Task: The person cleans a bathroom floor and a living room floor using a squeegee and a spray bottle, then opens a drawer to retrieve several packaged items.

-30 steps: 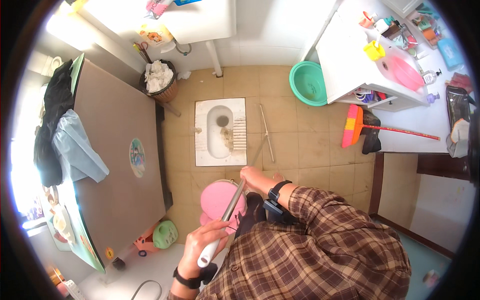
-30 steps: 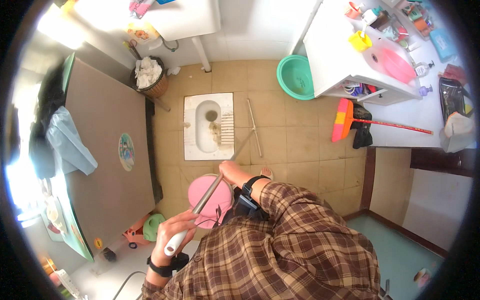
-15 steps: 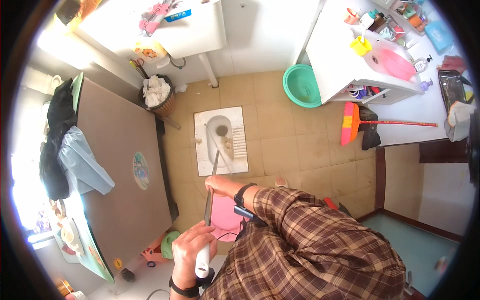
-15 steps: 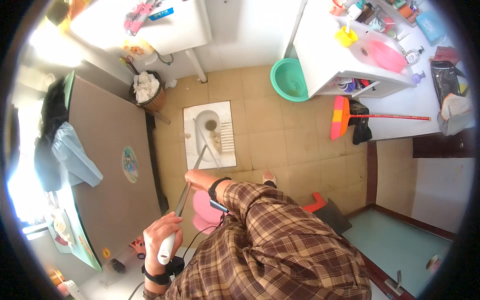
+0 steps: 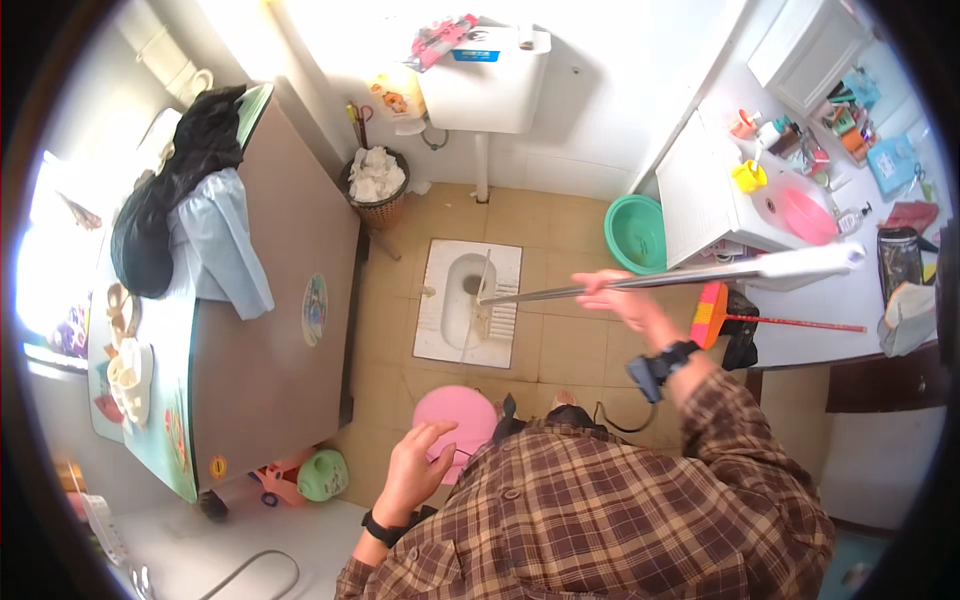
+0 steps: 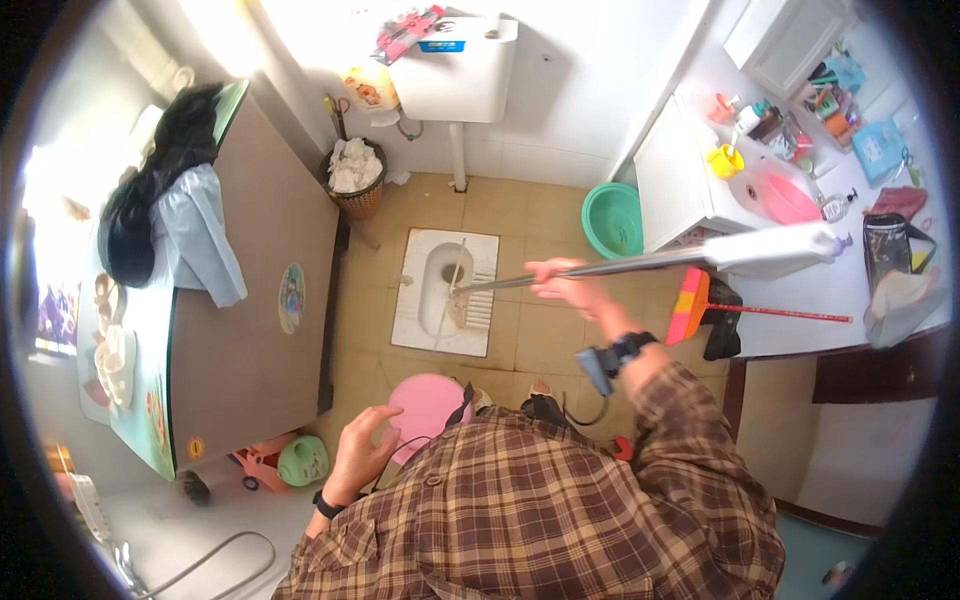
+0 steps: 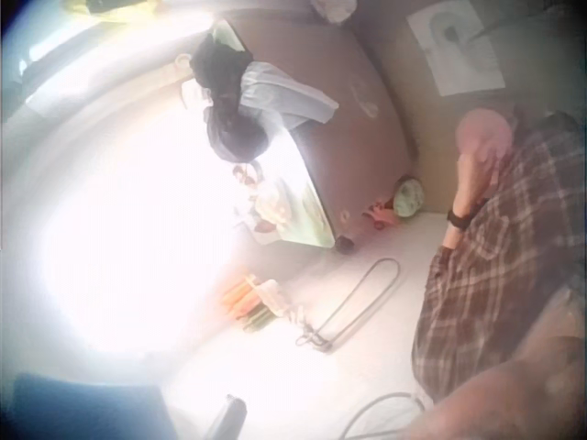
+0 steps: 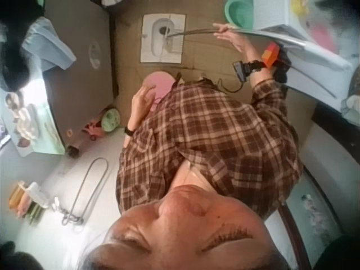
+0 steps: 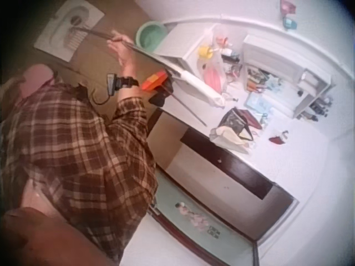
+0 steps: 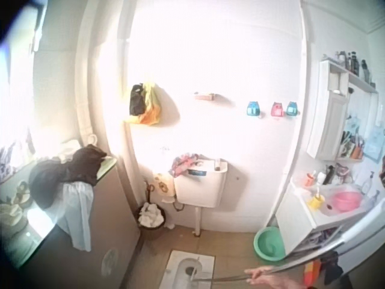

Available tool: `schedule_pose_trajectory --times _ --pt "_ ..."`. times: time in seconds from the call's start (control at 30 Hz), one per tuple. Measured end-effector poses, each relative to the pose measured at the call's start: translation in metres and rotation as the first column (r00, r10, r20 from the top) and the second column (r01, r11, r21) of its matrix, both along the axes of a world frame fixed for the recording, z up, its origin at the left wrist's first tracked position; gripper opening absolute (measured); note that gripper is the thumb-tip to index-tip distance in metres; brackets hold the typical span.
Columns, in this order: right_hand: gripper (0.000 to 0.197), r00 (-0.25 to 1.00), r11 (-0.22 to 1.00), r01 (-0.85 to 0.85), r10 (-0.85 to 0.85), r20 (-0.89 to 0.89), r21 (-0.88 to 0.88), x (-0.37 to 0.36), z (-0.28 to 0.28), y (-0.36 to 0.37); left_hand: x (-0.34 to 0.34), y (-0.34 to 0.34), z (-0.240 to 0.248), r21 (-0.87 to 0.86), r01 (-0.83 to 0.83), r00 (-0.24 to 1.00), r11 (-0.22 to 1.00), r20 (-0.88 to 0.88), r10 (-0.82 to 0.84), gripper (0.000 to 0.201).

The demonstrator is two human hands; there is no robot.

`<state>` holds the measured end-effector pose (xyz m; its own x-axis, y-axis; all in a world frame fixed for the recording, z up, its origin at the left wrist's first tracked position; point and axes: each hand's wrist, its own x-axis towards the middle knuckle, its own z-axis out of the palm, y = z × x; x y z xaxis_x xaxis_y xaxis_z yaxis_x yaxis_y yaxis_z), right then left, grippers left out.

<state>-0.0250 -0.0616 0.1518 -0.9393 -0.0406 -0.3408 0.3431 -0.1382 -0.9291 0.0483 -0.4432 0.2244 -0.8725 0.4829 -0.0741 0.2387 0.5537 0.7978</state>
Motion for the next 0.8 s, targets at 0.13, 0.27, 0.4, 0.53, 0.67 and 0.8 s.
schedule_pose_trajectory --times 0.13,0.27,0.4,0.53,0.67,0.8 --pt "0.003 0.997 0.994 0.078 -0.078 0.002 -0.079 0.054 0.054 0.023 0.024 -0.023 -0.03 0.037 -0.044 0.979 0.998 0.2 0.036 0.023" --pt "0.005 0.99 0.989 0.138 -0.138 -0.004 -0.055 0.078 0.07 0.009 0.019 -0.03 -0.049 0.012 -0.067 0.989 0.998 0.13 0.065 0.02" --pt "0.008 0.998 0.985 -0.005 0.015 -0.057 0.172 0.075 0.051 -0.009 0.01 -0.025 -0.054 0.009 -0.02 0.997 1.0 0.068 0.019 0.019" --pt "0.008 0.971 0.878 -0.194 0.234 -0.039 0.438 0.055 0.014 -0.027 -0.002 -0.007 -0.045 0.054 0.023 1.0 0.998 0.002 -0.023 0.018" --pt "0.006 0.897 0.782 -0.277 0.419 -0.142 0.558 0.04 -0.018 -0.042 -0.024 0.024 -0.027 0.078 0.176 0.981 0.981 -0.096 -0.168 0.028" --pt "0.004 0.719 0.849 -0.227 0.477 -0.506 0.477 0.028 -0.064 -0.038 -0.043 0.09 0.028 0.101 0.289 0.947 0.952 -0.177 -0.269 0.044"
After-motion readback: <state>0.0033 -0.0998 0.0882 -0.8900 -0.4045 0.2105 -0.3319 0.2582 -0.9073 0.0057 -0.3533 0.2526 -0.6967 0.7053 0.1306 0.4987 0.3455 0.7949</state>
